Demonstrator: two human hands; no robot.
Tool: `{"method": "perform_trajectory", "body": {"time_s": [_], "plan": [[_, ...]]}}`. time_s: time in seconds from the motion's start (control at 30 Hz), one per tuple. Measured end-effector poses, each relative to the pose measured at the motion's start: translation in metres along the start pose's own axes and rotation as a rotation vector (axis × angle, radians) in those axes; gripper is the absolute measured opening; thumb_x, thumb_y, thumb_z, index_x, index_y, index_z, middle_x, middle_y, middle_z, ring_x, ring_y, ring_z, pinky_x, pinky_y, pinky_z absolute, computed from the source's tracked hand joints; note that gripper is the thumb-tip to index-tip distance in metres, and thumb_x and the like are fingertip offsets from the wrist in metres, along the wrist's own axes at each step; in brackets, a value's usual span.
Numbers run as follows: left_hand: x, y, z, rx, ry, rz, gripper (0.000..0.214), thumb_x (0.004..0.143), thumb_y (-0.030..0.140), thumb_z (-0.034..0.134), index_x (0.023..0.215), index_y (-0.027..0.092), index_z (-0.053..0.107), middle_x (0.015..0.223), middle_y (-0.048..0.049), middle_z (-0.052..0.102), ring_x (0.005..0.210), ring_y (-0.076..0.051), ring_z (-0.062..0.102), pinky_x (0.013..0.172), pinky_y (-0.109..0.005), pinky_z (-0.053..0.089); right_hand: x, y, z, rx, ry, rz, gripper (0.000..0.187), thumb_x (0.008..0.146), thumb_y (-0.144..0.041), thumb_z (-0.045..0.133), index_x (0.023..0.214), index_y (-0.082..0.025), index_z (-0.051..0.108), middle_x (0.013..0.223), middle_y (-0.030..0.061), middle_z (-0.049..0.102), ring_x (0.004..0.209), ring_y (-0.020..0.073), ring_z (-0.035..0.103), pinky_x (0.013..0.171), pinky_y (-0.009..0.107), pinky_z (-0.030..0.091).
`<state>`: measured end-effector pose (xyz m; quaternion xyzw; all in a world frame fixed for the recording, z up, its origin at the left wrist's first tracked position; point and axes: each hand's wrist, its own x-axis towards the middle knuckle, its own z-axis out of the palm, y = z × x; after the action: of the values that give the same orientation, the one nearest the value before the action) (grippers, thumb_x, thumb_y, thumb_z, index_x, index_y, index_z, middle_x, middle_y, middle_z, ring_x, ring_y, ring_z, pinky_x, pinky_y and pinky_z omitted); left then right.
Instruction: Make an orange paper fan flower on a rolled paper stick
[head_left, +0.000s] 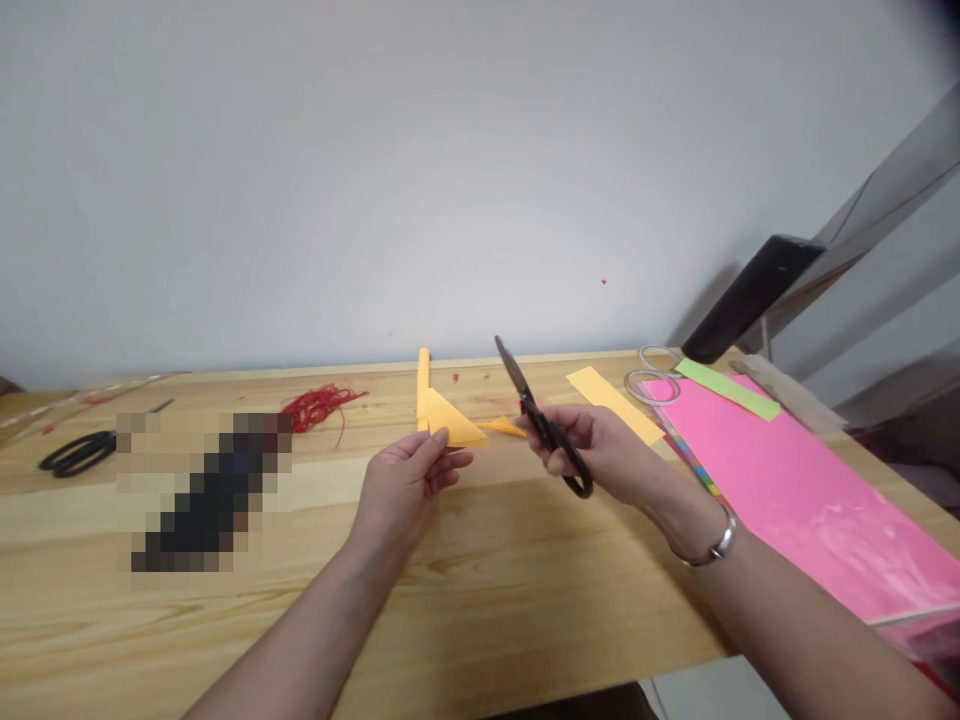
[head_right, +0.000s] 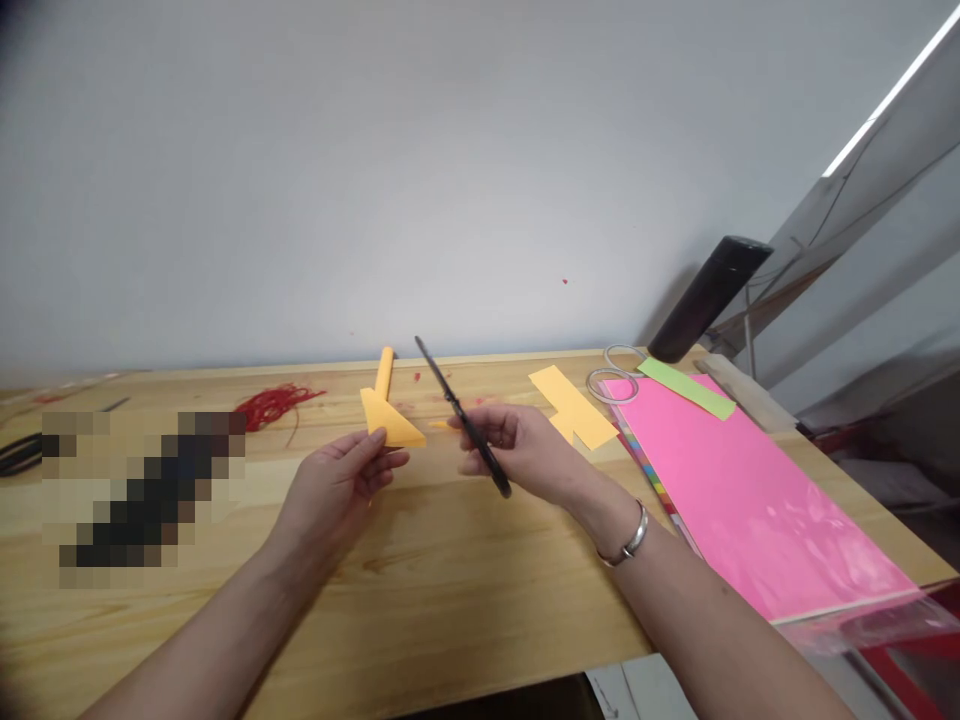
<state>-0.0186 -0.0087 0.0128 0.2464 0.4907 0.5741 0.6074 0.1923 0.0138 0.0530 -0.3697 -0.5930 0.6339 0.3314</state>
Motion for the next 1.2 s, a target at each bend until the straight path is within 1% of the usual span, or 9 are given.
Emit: {"method": "perform_trajectory", "body": {"time_s": [0.07, 0.13, 0.2, 0.33, 0.47, 0.53, 0.67, 0.97, 1.2], "plan": [[0.001, 0.0, 0.0, -0.011, 0.001, -0.004, 0.018, 0.066, 0.024, 0.072, 0.073, 0.011, 0.063, 0.065, -0.0019, 0.067, 0.057, -0.01, 0.065, 0.045, -0.014, 0.044, -0.002, 0.006, 0.002, 0.059, -0.135, -0.002, 0.047, 0.062, -0.043, 0.073, 0.099, -0.017, 0.064, 0.074, 0.0001, 0.052, 0.062, 0.0097, 0.047, 0.056, 0.023, 0.039], [0.001, 0.001, 0.0, -0.024, 0.008, -0.002, 0.017, 0.067, 0.023, 0.072, 0.073, 0.01, 0.063, 0.065, -0.002, 0.067, 0.055, -0.008, 0.064, 0.043, -0.013, 0.043, -0.003, 0.018, 0.001, 0.112, -0.195, -0.098, 0.066, 0.066, -0.066, 0.058, 0.105, -0.014, 0.062, 0.074, 0.0024, 0.049, 0.062, 0.0108, 0.044, 0.058, 0.026, 0.038], [0.001, 0.001, 0.0, -0.041, 0.018, 0.0, 0.015, 0.068, 0.022, 0.071, 0.075, 0.01, 0.064, 0.065, -0.0021, 0.067, 0.053, -0.008, 0.063, 0.042, -0.012, 0.042, -0.004, 0.031, 0.0, 0.143, -0.274, -0.169, 0.081, 0.064, -0.078, 0.044, 0.106, -0.01, 0.061, 0.073, 0.0029, 0.047, 0.06, 0.0112, 0.042, 0.055, 0.026, 0.036], [0.003, 0.002, 0.0, -0.085, 0.051, -0.003, 0.007, 0.071, 0.016, 0.067, 0.072, 0.01, 0.063, 0.061, -0.0014, 0.065, 0.05, -0.007, 0.062, 0.04, -0.011, 0.042, -0.007, 0.043, -0.001, 0.17, -0.407, -0.14, 0.085, 0.072, -0.079, 0.025, 0.098, -0.006, 0.059, 0.068, 0.0034, 0.047, 0.057, 0.012, 0.044, 0.055, 0.027, 0.036], [0.004, 0.003, 0.0, -0.12, 0.08, -0.019, 0.005, 0.074, 0.011, 0.063, 0.069, 0.01, 0.063, 0.058, -0.0007, 0.064, 0.048, -0.007, 0.062, 0.038, -0.01, 0.042, -0.011, 0.04, 0.0, 0.087, -0.477, -0.061, 0.073, 0.081, -0.07, 0.025, 0.092, -0.006, 0.059, 0.065, 0.0025, 0.046, 0.054, 0.0107, 0.045, 0.052, 0.025, 0.034], [0.005, 0.003, 0.001, -0.13, 0.074, -0.004, 0.006, 0.076, 0.009, 0.061, 0.07, 0.01, 0.063, 0.057, -0.0006, 0.064, 0.047, -0.007, 0.061, 0.039, -0.01, 0.043, -0.011, 0.04, 0.0, 0.081, -0.51, -0.03, 0.071, 0.084, -0.067, 0.023, 0.092, -0.006, 0.059, 0.065, 0.0021, 0.046, 0.052, 0.01, 0.045, 0.05, 0.024, 0.034], [0.005, 0.003, 0.001, -0.149, 0.056, 0.004, 0.007, 0.076, 0.008, 0.06, 0.07, 0.01, 0.063, 0.057, -0.0004, 0.063, 0.046, -0.006, 0.06, 0.038, -0.01, 0.043, -0.011, 0.042, 0.0, 0.102, -0.501, 0.004, 0.074, 0.085, -0.067, 0.018, 0.093, -0.005, 0.059, 0.062, 0.0003, 0.044, 0.048, 0.0084, 0.043, 0.046, 0.022, 0.031], [0.002, 0.004, 0.0, -0.167, 0.062, 0.005, 0.007, 0.076, 0.009, 0.061, 0.07, 0.009, 0.064, 0.058, -0.0004, 0.062, 0.046, -0.005, 0.058, 0.038, -0.009, 0.043, -0.01, 0.044, -0.001, 0.103, -0.5, 0.018, 0.073, 0.085, -0.066, 0.019, 0.091, -0.005, 0.06, 0.061, -0.0005, 0.044, 0.047, 0.008, 0.044, 0.046, 0.022, 0.032], [0.002, 0.0, 0.0, -0.161, 0.021, -0.005, 0.005, 0.072, 0.013, 0.067, 0.07, 0.01, 0.064, 0.06, -0.0005, 0.063, 0.047, -0.006, 0.059, 0.039, -0.01, 0.043, -0.01, 0.044, 0.001, 0.109, -0.457, 0.027, 0.073, 0.084, -0.067, 0.02, 0.091, -0.006, 0.059, 0.062, 0.0002, 0.044, 0.048, 0.0082, 0.043, 0.046, 0.023, 0.032]]}}
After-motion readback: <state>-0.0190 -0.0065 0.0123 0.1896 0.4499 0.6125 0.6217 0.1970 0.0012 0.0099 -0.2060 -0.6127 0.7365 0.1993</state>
